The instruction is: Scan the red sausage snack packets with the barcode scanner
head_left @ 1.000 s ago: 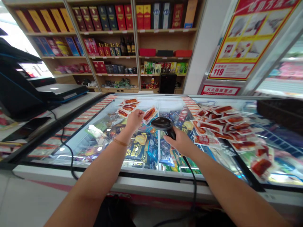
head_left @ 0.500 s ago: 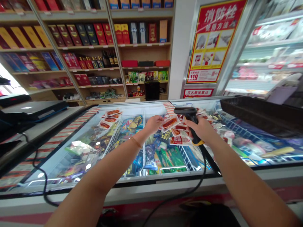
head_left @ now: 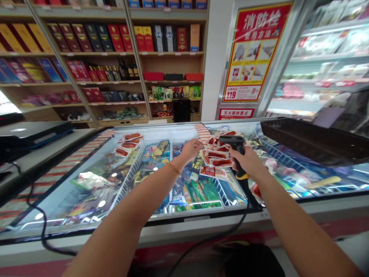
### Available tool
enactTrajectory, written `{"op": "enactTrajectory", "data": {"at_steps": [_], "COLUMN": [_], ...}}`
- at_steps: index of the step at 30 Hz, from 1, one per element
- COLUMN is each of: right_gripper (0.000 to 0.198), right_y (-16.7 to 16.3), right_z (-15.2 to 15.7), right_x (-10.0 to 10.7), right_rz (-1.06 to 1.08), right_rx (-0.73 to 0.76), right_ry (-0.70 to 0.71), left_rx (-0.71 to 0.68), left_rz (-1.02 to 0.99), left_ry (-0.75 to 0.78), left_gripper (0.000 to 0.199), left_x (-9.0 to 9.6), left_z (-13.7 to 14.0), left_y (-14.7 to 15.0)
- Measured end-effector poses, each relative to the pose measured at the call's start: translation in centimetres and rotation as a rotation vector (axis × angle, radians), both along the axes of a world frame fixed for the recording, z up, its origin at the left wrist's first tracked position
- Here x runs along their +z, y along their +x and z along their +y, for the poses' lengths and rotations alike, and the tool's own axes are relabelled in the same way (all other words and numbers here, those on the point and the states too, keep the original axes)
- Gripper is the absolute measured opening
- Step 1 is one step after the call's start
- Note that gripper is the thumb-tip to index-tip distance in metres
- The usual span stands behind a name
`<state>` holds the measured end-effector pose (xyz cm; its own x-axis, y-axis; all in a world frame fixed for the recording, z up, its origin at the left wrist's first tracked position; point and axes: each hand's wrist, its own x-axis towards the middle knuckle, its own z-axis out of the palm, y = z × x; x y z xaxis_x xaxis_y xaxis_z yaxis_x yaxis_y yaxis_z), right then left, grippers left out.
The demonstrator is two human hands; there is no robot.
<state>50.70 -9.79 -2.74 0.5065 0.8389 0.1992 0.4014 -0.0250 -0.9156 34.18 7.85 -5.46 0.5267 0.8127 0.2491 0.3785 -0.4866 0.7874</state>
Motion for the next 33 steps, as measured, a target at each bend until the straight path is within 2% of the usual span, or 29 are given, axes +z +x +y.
{"op": "enactTrajectory", "data": {"at_steps": [4, 6, 10, 14, 17, 20, 22, 24, 27, 29, 33], "right_gripper": [0.023, 0.023, 0.021, 0.021, 0.024, 0.024, 0.023, 0.022, 0.021, 0.021, 0.020], "right_y": [-4.5, -7.6, -14.1, -18.5, -19.4, -18.9, -18.5, -18.2, -18.3, -18.4, -18.8], "right_z": [2.5, 4.1, 7.4, 9.4, 9.8, 9.4, 9.1, 8.9, 8.8, 8.6, 8.2], "right_x": [0.6, 1.1, 1.7, 0.3, -1.8, -3.4, -3.9, -3.9, -3.7, -3.6, -3.2], "right_rz": [0.063, 0.092, 0.124, 0.184, 0.137, 0.066, 0.060, 0.065, 0.035, -0.001, -0.032], "right_rx": [0.061, 0.122, 0.251, 0.368, 0.398, 0.421, 0.414, 0.401, 0.409, 0.427, 0.445], "right_ry": [-0.019, -0.001, 0.014, 0.015, -0.025, -0.107, -0.146, -0.156, -0.134, -0.133, -0.135], "left_rx": [0.213, 0.345, 0.493, 0.613, 0.612, 0.578, 0.589, 0.606, 0.607, 0.605, 0.646], "left_rz": [0.124, 0.193, 0.309, 0.493, 0.669, 0.815, 0.874, 0.910, 0.944, 0.963, 0.939], "left_ry": [0.028, 0.092, 0.247, 0.402, 0.407, 0.327, 0.291, 0.277, 0.173, 0.112, 0.186], "left_gripper": [0.017, 0.022, 0.031, 0.040, 0.050, 0.047, 0.042, 0.046, 0.058, 0.056, 0.046], "left_x": [-0.1, -0.4, -0.9, -1.0, -0.8, -0.8, -0.8, -0.7, -0.2, 0.1, 0.6], "left_z": [2.4, 3.6, 5.6, 7.1, 8.3, 9.4, 9.9, 9.9, 9.3, 8.6, 6.5], "left_y": [-7.2, -11.5, -19.9, -26.8, -30.5, -32.3, -32.4, -31.9, -30.8, -30.0, -28.8]}}
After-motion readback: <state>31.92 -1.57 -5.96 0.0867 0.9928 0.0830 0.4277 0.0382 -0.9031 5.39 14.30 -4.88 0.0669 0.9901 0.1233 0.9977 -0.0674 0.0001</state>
